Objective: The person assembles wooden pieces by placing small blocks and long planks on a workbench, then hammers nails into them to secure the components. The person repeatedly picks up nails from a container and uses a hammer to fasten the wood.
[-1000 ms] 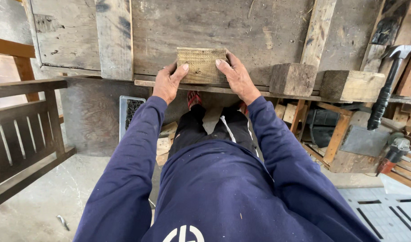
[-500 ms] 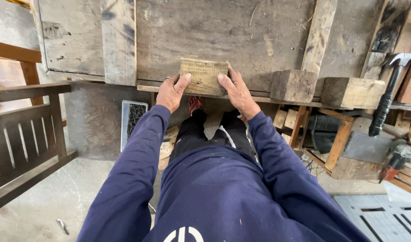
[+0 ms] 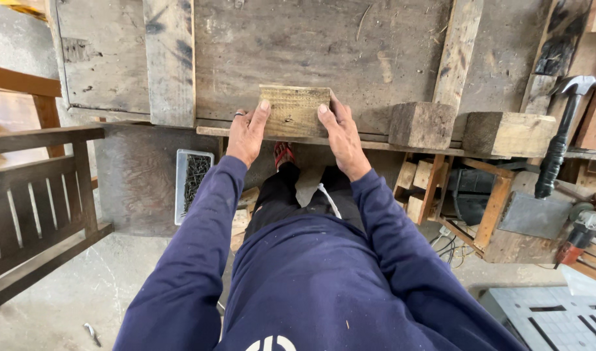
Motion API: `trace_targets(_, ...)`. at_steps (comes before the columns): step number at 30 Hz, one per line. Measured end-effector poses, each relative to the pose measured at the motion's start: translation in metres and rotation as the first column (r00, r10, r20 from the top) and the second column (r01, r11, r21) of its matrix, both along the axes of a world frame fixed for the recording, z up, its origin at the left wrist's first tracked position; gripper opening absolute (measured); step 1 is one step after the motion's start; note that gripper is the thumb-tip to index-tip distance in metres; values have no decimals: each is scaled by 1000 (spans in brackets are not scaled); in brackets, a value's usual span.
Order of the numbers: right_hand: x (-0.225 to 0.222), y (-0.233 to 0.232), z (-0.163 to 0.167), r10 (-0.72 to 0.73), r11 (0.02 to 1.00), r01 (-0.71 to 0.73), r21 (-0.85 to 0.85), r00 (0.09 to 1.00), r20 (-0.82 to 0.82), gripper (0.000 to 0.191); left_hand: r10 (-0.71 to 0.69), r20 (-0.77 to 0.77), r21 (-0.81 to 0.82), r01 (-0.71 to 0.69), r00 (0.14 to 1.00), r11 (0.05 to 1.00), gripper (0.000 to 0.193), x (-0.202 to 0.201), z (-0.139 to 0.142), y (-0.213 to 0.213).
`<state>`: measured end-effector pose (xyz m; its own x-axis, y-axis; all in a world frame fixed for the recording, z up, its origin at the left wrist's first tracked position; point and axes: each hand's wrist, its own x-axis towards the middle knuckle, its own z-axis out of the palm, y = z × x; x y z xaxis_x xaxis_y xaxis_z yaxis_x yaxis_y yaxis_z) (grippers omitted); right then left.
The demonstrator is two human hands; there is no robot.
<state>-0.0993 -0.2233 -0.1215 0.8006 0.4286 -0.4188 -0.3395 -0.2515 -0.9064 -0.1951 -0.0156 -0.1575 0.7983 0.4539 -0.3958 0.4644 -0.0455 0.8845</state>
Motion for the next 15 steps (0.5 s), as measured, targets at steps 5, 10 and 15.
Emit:
trace_targets(5,7,-12,25,42,999,-39,-29,991,129,76,93,-33,-80,-96,995,992,77,5,7,-12)
trace_targets(10,20,-10,35,138,988,-101,-115,911,388,72,117,-55,-48,-120,992,992,78,13,7,-34)
trace_targets(15,22,-16,27,71,996,-80,44,982,174,71,100,59,120,-107,993,987,77,7,19,-35)
